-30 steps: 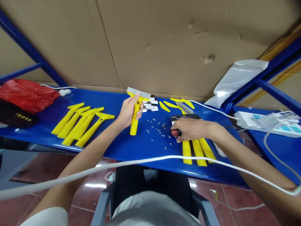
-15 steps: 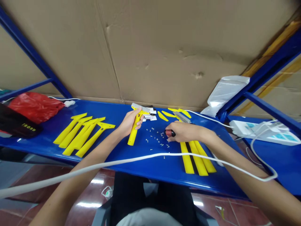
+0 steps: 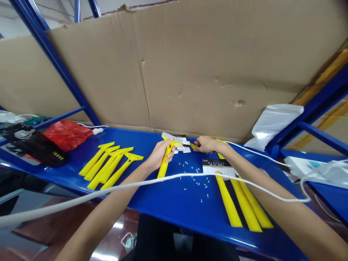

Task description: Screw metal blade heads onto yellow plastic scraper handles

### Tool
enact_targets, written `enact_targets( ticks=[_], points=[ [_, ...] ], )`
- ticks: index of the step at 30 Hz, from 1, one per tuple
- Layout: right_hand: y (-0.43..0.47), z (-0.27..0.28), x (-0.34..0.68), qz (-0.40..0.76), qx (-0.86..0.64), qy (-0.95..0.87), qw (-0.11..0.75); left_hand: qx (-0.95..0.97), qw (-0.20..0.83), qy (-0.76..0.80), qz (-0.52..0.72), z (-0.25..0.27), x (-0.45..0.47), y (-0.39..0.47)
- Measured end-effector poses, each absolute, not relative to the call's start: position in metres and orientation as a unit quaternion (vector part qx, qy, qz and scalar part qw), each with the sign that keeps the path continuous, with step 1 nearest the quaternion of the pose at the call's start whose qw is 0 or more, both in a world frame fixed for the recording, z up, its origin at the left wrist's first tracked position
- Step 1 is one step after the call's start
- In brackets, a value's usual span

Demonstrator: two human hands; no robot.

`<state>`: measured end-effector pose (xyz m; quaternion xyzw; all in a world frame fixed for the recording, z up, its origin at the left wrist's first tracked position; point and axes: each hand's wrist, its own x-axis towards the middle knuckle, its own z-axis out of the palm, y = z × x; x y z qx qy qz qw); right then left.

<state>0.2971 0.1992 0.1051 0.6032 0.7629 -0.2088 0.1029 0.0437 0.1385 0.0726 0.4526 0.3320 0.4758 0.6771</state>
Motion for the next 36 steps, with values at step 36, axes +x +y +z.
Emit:
enact_targets(
  ticks=[36],
  points=[
    [0.129,0.198,0.311,-0.329,0.407,0.759,-0.387,0.477,0.669,0.384,0.422,0.079,0.046,0.132]
  ],
)
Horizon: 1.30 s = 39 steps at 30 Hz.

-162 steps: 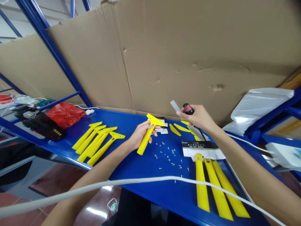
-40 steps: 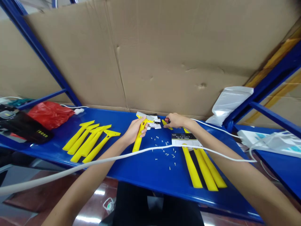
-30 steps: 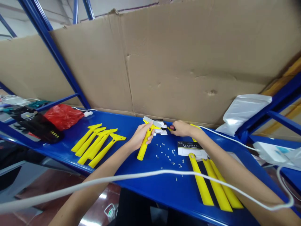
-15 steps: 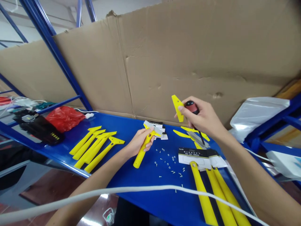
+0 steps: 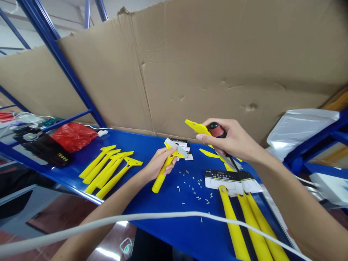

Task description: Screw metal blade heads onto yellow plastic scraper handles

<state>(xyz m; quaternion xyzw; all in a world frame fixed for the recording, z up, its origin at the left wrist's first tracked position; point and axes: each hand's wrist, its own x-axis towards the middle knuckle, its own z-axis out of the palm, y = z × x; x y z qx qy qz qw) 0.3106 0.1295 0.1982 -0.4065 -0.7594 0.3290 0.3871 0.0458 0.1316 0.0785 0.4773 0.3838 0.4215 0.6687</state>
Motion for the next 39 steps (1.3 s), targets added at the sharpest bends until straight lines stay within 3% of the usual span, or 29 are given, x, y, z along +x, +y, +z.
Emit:
enact_targets(
  ticks=[8,11,16,18,26,39],
  points=[
    [0.125,0.199,0.308,0.300,-0.402,-0.726,0.471,0.473,0.675,0.378,0.421,0.078,0.045,0.132],
    [0.128,0.198,0.308,0.293,-0.406,-0.759,0.417,0.464,0.673,0.369,0.442,0.081,0.046,0.131],
    [0.133,0.191,0.305,0.253,-0.377,-0.858,0.240,0.444,0.658,0.340,0.505,0.085,0.046,0.131],
    [0.134,0.186,0.301,0.274,-0.363,-0.863,0.220,0.442,0.663,0.333,0.505,0.085,0.047,0.130],
    [0.146,0.160,0.288,0.269,-0.321,-0.854,0.308,0.461,0.682,0.311,0.476,0.081,0.048,0.126],
    [0.135,0.171,0.284,0.408,-0.394,-0.706,0.424,0.469,0.685,0.336,0.445,0.080,0.048,0.126]
  ],
)
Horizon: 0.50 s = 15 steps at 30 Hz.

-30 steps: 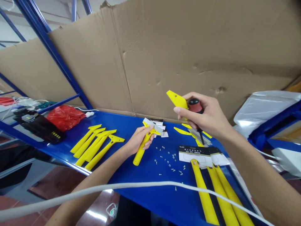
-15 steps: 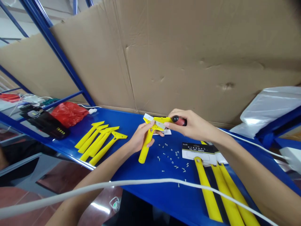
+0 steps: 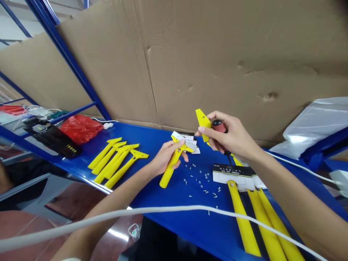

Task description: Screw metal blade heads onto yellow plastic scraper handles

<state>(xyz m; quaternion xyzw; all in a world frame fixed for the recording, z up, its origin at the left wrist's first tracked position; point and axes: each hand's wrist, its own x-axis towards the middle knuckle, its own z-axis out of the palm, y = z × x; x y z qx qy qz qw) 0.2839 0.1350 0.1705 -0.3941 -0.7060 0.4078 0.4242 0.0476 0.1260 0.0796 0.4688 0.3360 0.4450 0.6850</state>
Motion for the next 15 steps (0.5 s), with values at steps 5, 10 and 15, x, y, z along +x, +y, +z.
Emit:
enact_targets(
  ticks=[5,10,15],
  points=[
    [0.1369,0.1696,0.2835,0.426,-0.393,-0.687,0.438,0.488,0.691,0.344,0.407,0.0781,0.0473,0.1257],
    [0.1364,0.1686,0.2846,0.433,-0.369,-0.694,0.442,0.488,0.695,0.354,0.392,0.0786,0.0485,0.1250],
    [0.1319,0.1693,0.2807,0.431,-0.384,-0.684,0.446,0.477,0.686,0.346,0.427,0.0772,0.0502,0.1251]
  ],
)
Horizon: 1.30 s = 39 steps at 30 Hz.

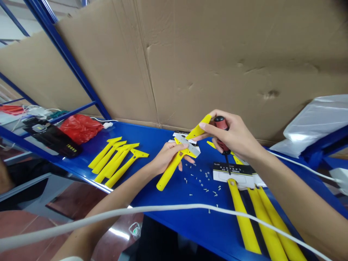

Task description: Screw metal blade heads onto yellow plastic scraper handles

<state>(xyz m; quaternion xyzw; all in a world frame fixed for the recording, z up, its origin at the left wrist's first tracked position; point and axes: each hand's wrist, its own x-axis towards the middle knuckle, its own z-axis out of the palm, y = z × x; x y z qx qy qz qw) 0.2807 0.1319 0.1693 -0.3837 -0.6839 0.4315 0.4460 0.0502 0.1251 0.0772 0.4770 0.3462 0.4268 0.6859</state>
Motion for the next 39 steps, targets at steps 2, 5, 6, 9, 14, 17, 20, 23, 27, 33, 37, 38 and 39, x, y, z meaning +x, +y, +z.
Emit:
enact_targets(
  ticks=[2,5,6,9,14,17,20,23,27,33,37,38,39],
  points=[
    [0.130,0.170,0.279,0.409,-0.394,-0.696,0.439,0.472,0.686,0.342,0.436,0.077,0.051,0.125],
    [0.129,0.170,0.276,0.383,-0.392,-0.713,0.437,0.454,0.691,0.340,0.449,0.077,0.052,0.124],
    [0.129,0.169,0.275,0.381,-0.391,-0.714,0.438,0.446,0.692,0.339,0.455,0.078,0.052,0.124],
    [0.130,0.165,0.272,0.374,-0.395,-0.710,0.448,0.428,0.695,0.335,0.471,0.081,0.053,0.122],
    [0.131,0.157,0.264,0.397,-0.423,-0.667,0.469,0.400,0.694,0.330,0.499,0.087,0.053,0.119],
    [0.128,0.155,0.259,0.424,-0.422,-0.662,0.452,0.395,0.693,0.317,0.513,0.088,0.053,0.119],
    [0.126,0.154,0.257,0.408,-0.427,-0.682,0.431,0.401,0.691,0.312,0.514,0.087,0.053,0.119],
    [0.127,0.155,0.257,0.387,-0.442,-0.699,0.408,0.412,0.693,0.305,0.507,0.087,0.052,0.119],
    [0.131,0.157,0.260,0.379,-0.479,-0.712,0.346,0.433,0.698,0.287,0.494,0.088,0.050,0.119],
    [0.135,0.158,0.263,0.372,-0.500,-0.714,0.320,0.438,0.720,0.252,0.475,0.089,0.049,0.119],
    [0.137,0.157,0.266,0.383,-0.503,-0.713,0.303,0.437,0.725,0.253,0.468,0.092,0.051,0.118],
    [0.138,0.156,0.266,0.386,-0.502,-0.713,0.299,0.438,0.725,0.253,0.468,0.093,0.051,0.118],
    [0.138,0.156,0.267,0.388,-0.502,-0.713,0.298,0.437,0.726,0.253,0.467,0.093,0.051,0.118]
  ],
)
